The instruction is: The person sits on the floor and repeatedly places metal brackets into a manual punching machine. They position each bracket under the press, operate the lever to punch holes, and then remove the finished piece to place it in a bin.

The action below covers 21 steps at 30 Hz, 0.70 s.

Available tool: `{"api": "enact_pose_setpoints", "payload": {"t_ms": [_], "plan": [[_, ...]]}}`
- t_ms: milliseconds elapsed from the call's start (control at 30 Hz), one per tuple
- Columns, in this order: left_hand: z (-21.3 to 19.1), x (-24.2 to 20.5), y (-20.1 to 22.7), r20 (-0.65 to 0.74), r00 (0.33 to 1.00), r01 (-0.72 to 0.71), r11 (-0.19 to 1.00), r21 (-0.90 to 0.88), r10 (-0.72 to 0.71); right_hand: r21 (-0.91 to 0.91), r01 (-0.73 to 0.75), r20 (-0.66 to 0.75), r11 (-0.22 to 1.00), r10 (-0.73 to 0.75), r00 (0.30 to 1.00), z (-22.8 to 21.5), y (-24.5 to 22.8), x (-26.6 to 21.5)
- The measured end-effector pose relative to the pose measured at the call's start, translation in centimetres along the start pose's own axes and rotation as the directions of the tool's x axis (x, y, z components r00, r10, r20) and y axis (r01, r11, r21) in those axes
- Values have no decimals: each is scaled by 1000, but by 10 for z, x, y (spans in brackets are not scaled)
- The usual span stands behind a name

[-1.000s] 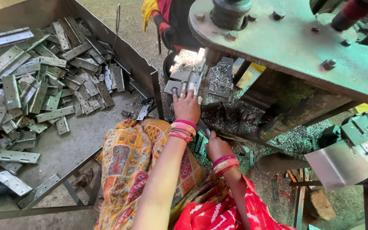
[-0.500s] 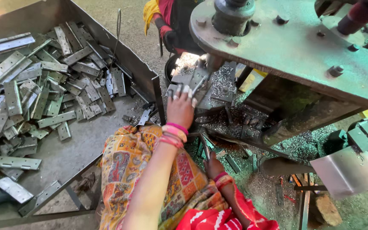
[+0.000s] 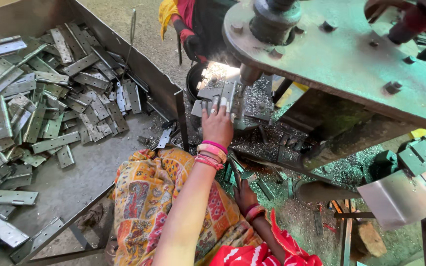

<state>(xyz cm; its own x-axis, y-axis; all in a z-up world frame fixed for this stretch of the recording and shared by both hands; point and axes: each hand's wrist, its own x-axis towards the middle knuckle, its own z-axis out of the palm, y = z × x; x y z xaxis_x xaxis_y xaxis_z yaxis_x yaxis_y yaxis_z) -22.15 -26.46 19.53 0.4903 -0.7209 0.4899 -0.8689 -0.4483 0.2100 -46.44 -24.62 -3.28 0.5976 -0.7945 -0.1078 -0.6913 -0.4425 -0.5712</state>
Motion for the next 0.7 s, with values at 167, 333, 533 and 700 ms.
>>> {"api": "enact_pose_setpoints", "payload": {"t_ms": [167,333,533,700], "plan": [[6,7,-5,68,997,35,998,-59,-31,-53,-70,125,996,76,989,-46,-18,17],[21,22,-2,109,994,20,999,-43,-15,-132,3,147,991,17,989,-90,-45,14],[30,29,-4,-26,1000,4,998,-64,-6,-64,-41,79,997,46,996,-55,-43,-3],[17,26,-2,7,1000,-25,999,-26,26,-88,-39,134,995,50,990,-70,-40,11]]}}
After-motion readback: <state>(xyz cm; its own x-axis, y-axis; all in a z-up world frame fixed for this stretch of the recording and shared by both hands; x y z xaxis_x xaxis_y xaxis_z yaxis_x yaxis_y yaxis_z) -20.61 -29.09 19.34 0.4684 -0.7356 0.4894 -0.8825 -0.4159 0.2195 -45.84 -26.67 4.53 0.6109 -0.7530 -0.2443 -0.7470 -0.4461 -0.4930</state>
